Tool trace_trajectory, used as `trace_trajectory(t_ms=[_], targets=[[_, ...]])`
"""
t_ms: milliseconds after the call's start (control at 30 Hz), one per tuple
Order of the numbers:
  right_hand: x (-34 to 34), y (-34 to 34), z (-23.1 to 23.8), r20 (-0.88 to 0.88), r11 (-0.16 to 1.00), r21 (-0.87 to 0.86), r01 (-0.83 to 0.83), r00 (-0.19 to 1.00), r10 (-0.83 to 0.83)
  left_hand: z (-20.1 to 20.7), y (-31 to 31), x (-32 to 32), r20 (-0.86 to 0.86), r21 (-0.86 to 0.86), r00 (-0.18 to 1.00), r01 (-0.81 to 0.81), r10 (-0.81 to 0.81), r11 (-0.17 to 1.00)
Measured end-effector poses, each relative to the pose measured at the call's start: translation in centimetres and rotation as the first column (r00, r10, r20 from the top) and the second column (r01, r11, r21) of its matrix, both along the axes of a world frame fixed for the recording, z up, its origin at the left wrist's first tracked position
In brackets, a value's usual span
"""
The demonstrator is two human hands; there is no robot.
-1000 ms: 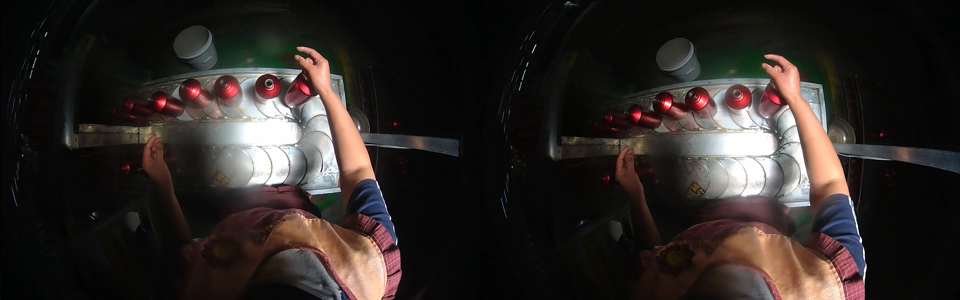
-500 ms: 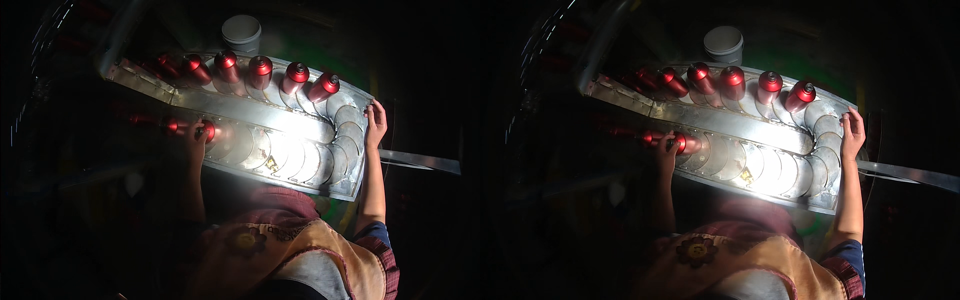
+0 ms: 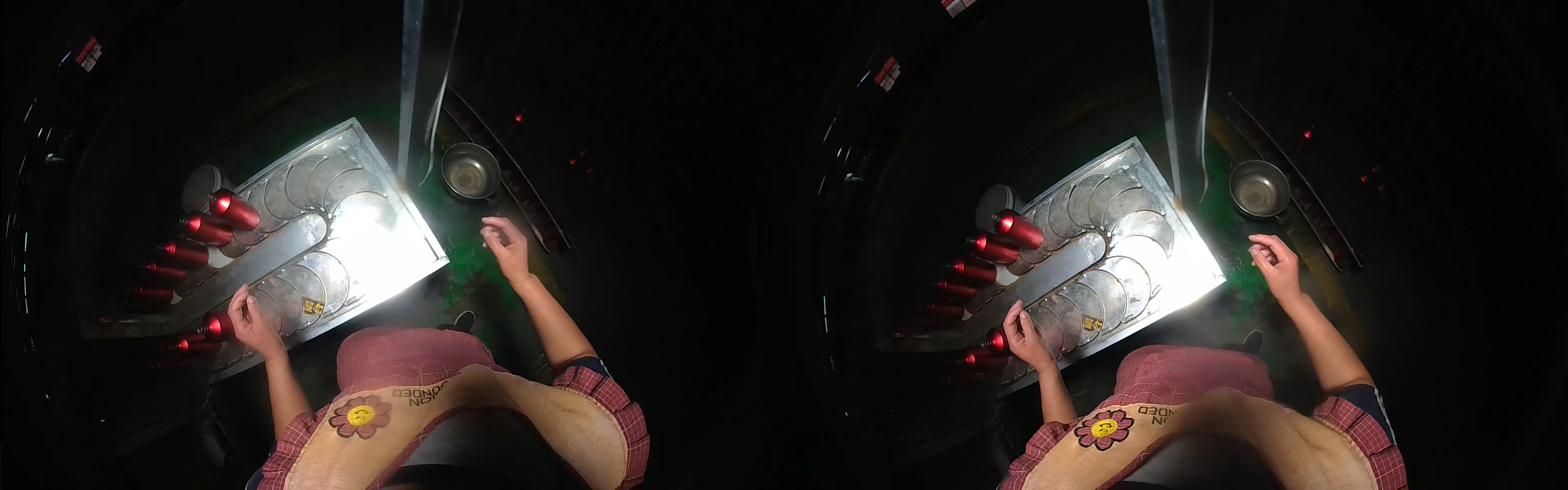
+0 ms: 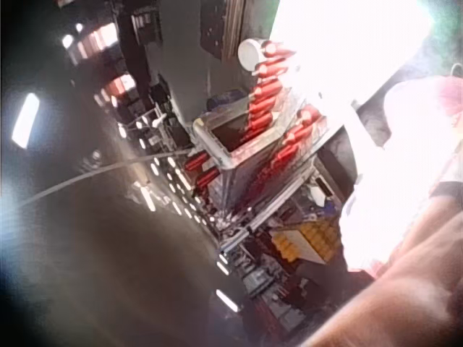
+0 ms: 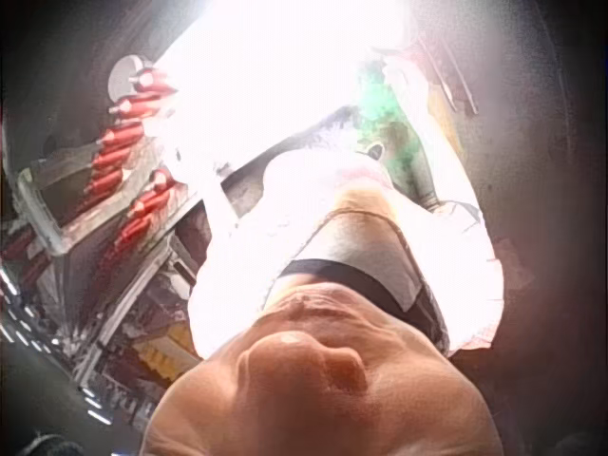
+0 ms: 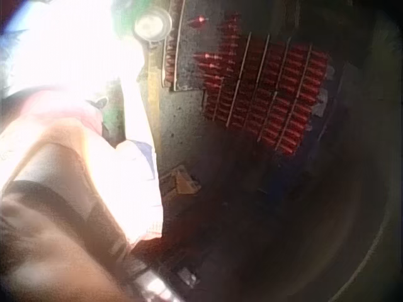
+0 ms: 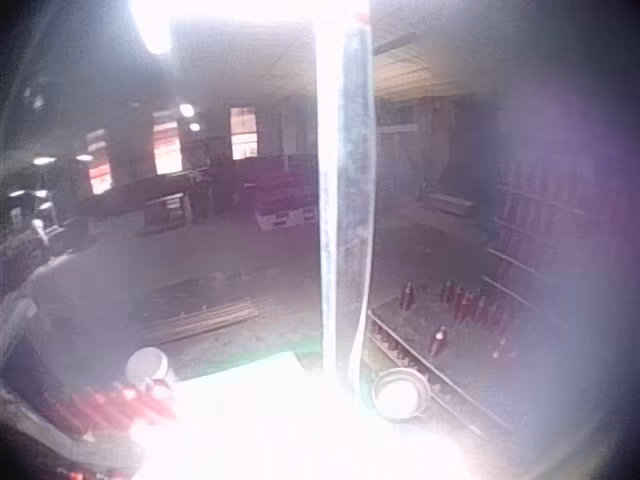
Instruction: The person repeatedly picks up red cylindrical cans from a floor pile and places them upright into slots on a moving conveyor. The person also briefly handles a blue bucket and a wooden stick before resuming the can placement task.
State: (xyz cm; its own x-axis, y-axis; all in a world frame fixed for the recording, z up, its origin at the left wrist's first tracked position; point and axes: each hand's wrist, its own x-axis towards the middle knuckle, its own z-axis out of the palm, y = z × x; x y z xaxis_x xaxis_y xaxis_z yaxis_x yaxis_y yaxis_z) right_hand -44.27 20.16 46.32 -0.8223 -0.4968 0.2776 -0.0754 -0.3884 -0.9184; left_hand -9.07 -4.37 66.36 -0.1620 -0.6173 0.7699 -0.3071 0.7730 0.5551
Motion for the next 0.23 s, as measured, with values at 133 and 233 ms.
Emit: trace_trajectory(t_ms=[133, 233], targets=[[-8.5, 7.1, -5.2, 0.210, 0.997, -0.072, 0.029, 0.978, -0.013, -6.7, 7.8, -19.3, 0.038, 0.565, 0.954, 0.225, -0.297, 0.794], [-7.8, 3.4, -4.3, 0.295, 0.985, -0.138, -0.101, 0.945, 0.138, -8.6, 7.6, -19.7, 0.092, 0.728, 0.891, 0.243, -0.444, 0.640]])
